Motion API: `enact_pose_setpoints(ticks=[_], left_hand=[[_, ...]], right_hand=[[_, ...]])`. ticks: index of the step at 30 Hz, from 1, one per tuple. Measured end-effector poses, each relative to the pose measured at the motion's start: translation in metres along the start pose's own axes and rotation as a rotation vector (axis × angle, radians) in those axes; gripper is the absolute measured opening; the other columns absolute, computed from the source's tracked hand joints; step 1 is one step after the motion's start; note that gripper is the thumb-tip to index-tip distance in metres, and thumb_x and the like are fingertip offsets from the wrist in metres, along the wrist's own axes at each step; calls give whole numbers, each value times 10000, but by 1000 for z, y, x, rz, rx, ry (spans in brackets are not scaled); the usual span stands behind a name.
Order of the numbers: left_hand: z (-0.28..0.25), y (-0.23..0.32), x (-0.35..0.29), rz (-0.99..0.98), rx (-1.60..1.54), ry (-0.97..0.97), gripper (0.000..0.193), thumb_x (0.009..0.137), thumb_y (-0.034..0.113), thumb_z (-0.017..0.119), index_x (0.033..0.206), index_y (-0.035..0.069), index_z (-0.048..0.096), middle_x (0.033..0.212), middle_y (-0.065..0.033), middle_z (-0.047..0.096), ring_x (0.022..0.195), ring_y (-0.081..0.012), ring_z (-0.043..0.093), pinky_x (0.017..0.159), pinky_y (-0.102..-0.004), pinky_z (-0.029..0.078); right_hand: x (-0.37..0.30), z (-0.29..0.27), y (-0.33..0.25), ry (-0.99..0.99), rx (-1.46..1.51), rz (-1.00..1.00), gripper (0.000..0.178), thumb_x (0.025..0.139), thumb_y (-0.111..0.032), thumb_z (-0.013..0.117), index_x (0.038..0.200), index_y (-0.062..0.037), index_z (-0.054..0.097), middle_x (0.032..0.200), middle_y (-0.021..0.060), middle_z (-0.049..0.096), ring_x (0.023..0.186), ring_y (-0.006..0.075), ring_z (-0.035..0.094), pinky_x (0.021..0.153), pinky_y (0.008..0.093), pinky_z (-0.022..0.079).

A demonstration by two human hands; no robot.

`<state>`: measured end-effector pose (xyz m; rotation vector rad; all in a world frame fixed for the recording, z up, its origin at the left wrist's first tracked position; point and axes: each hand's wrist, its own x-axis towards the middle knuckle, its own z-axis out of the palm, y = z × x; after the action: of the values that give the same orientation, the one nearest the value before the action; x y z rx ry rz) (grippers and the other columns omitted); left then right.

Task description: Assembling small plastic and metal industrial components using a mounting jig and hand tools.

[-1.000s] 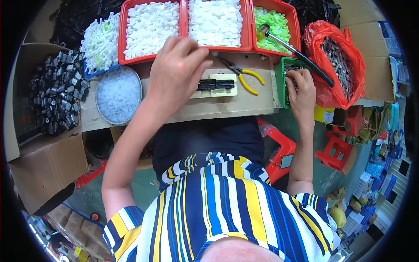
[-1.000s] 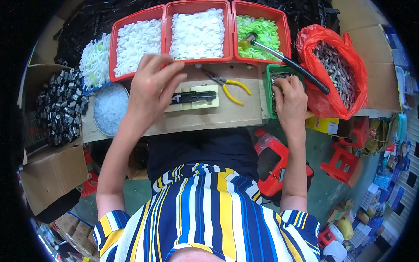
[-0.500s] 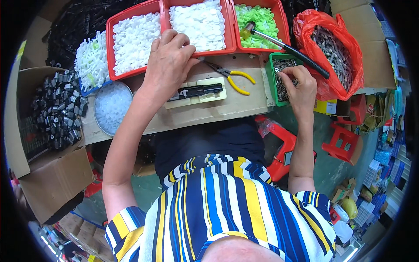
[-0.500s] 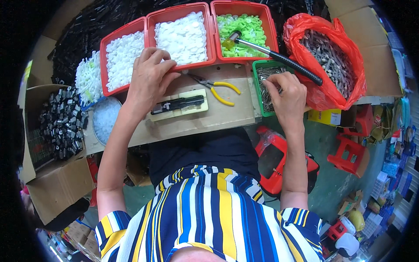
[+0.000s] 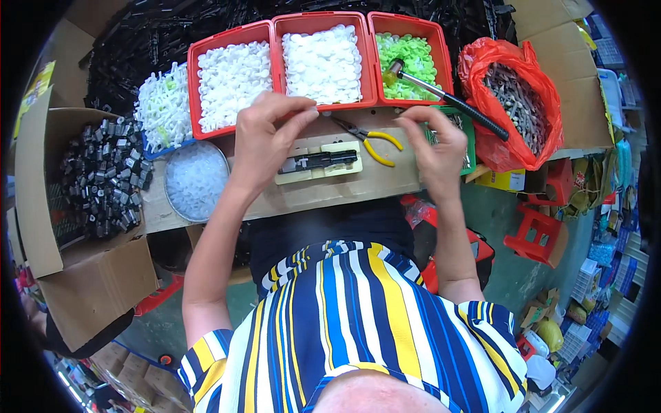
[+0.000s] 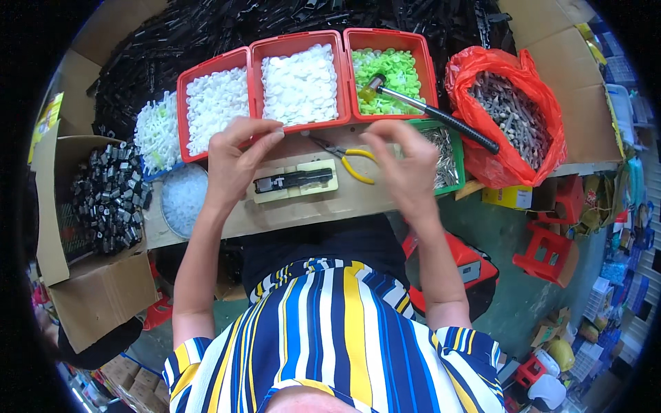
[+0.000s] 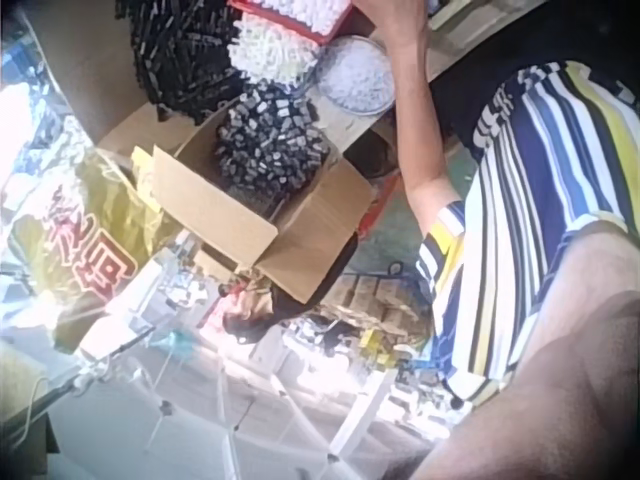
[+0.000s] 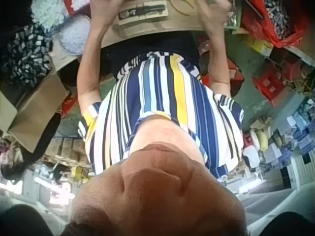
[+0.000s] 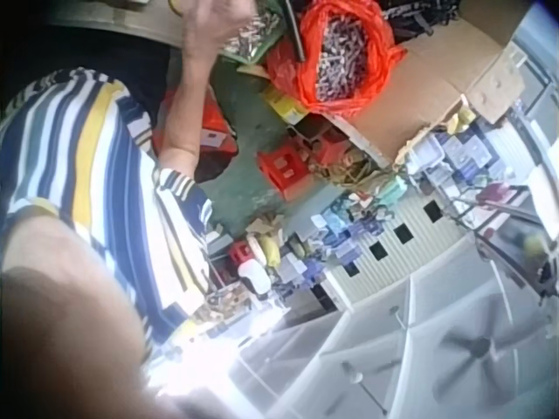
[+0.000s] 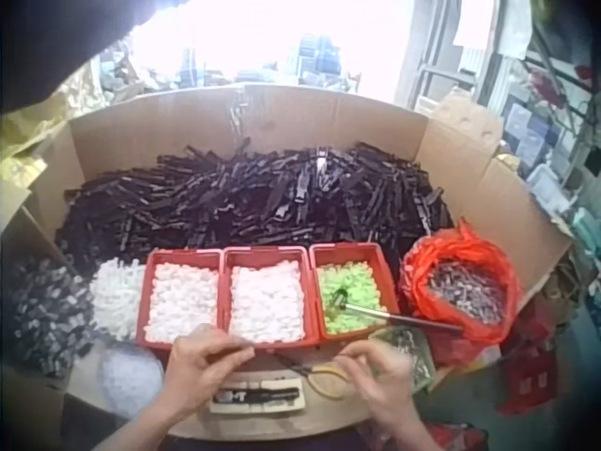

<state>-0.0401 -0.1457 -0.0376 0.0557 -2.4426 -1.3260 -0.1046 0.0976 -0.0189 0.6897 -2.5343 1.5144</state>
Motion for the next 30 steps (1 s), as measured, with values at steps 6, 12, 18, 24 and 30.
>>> enact_pose_setpoints(ticks=[6,12,18,24,30], left_hand=[[13,26,-23,-424,-683,-42,185,901,69,714,1060,-23,734,929,-43,731,807,-59,646,712,-198,513],[13,34,-30,-509,-624,-86,244,884,43,719,1117,-30,709,999,-80,731,900,-106,674,810,-235,529],[20,36,-34,-359,-481,37,192,870,59,732,1055,11,748,891,-23,736,703,-25,580,608,-189,455],[13,38,-38,-384,-419,-5,213,874,30,728,1084,-6,731,970,-53,730,799,-54,612,700,-191,493],[9,34,-43,-525,-728,-45,242,885,58,722,1114,-19,707,1007,-92,731,916,-121,683,839,-255,540]], right_hand=[[1,43,-22,-117,286,-200,102,827,23,719,914,13,667,998,115,690,913,191,666,814,299,513],[-1,50,-21,-98,213,-293,141,797,0,737,903,-5,645,915,122,664,843,275,668,769,349,516],[-4,52,-22,9,-56,-519,196,756,0,759,906,-31,636,910,97,668,811,256,664,681,349,483],[-9,59,-20,3,78,-410,198,753,4,759,910,-35,645,900,91,668,794,249,663,679,346,483],[-9,59,-28,-114,222,-261,110,816,-7,731,886,17,649,886,110,663,786,225,658,713,310,504]])
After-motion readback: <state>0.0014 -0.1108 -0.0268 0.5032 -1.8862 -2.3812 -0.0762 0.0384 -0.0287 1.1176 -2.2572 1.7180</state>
